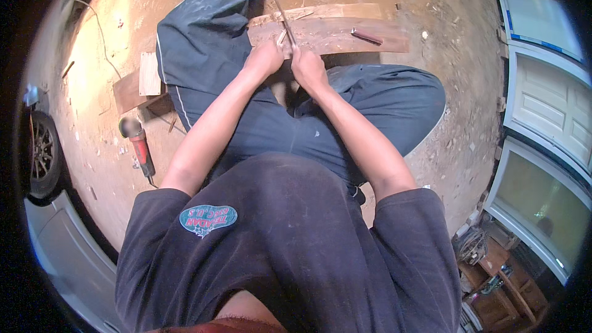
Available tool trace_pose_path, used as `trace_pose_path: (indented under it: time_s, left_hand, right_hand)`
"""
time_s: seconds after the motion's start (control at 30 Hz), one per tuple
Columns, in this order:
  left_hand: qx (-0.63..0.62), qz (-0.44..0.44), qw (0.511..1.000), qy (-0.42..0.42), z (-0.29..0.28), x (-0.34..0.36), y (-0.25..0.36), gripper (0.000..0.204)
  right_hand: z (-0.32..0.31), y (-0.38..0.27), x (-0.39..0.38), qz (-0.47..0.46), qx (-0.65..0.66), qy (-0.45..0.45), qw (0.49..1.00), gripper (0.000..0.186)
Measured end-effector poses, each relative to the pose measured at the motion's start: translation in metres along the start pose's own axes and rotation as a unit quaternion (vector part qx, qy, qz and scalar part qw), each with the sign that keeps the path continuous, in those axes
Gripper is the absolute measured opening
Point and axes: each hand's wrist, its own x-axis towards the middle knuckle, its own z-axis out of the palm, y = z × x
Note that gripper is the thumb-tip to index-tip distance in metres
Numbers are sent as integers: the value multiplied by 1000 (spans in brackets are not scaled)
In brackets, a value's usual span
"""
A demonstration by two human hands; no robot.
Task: The person carves a wooden stick with a knife and uses a saw on a wooden block to fit the pieces together while sitting on the ground.
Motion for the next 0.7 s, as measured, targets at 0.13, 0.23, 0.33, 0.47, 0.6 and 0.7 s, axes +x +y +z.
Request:
trace_pose_path:
  time_s: [0.13, 0.23, 0.33, 0.47, 0.6, 0.7]
  left_hand:
    - [9, -43, 999, -23, -8, -1, -1, 43]
    - [-12, -54, 998, -24, -10, -4, 1, 45]
    - [-4, -24, 1000, -15, -9, -7, 5, 44]
    - [-15, -30, 999, 5, -13, -12, 4, 44]
    - [-9, -33, 999, -4, -13, -10, 3, 42]
    - [-7, -16, 1000, -4, -10, -8, 5, 40]
  right_hand:
    - [-2, -8, 1, -21, -7, 9, 1000, 56]
    - [-6, -15, 1, -31, 26, 32, 999, 55]
    - [8, 2, 2, 8, -41, -17, 999, 55]
    - [2, -7, 3, -44, -1, 40, 998, 60]
    - [5, -6, 4, -21, -33, -10, 999, 56]
    - [4, 6, 4, 13, -70, -25, 997, 55]
